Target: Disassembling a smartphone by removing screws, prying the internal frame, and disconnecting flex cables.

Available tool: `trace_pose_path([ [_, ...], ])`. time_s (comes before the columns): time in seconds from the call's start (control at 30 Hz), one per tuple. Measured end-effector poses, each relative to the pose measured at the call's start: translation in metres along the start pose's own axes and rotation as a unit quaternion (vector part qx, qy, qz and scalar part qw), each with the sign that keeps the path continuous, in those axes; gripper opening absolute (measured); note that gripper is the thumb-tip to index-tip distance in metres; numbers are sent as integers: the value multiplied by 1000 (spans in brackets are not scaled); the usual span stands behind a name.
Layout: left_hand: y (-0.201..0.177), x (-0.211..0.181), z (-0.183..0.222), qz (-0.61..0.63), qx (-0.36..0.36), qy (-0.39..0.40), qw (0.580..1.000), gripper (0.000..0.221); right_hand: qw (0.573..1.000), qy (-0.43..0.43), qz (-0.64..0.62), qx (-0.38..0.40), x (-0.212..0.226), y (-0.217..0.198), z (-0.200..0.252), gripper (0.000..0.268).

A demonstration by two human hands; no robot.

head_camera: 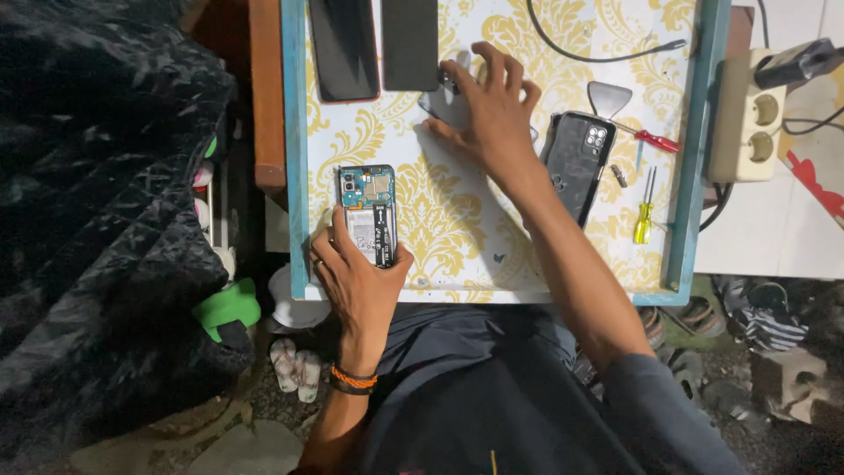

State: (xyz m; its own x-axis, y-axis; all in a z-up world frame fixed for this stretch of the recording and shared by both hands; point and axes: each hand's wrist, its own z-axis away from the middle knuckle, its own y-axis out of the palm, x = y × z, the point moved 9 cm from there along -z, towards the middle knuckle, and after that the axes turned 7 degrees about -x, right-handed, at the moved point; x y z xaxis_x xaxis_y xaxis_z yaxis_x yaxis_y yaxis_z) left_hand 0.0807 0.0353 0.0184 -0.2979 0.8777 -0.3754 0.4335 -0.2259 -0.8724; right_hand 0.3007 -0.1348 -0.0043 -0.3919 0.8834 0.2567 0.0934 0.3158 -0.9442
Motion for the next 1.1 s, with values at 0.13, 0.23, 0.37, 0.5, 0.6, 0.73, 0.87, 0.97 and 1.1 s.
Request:
trace_pose_path([
  [0.13, -1, -1, -1, -1, -5, 4, 1000, 90, 993, 105, -39, 27, -15, -12, 24, 73],
  [0.23, -2, -1, -1, -5, -6, 3, 1000, 91, 993, 107, -34, -45, -36, -7, 14, 62],
  [0.37, -3, -2, -1, -16, -4, 7, 1000, 91, 987, 122, 50, -87, -57, -1, -30, 61],
  [0.5, -4, -2, 0, -20, -15, 11, 1000, 90, 988, 103, 68, -91, -65, 5, -46, 59],
  [0.6, 2, 2, 2, -12, 5, -11, 1000, 91, 986, 83, 120, -77, -59, 9, -55, 70],
  [0.73, 0, 0, 1, -16, 2, 5, 1000, 91, 974, 90, 107, -178, -80, 41, -85, 56],
  [0.87, -3, -4, -2, -14, 6, 7, 1000, 90, 948, 35, 142, -282, -80, 31, -95, 58],
  [0.97, -6, -7, -3, -11, -2, 13, 1000, 88, 961, 229, -44, -150, -101, -32, -21, 69],
  [1.1, 2, -2, -3, 1, 11, 6, 1000, 90, 955, 246, -93, -140, -114, -88, 100, 45],
])
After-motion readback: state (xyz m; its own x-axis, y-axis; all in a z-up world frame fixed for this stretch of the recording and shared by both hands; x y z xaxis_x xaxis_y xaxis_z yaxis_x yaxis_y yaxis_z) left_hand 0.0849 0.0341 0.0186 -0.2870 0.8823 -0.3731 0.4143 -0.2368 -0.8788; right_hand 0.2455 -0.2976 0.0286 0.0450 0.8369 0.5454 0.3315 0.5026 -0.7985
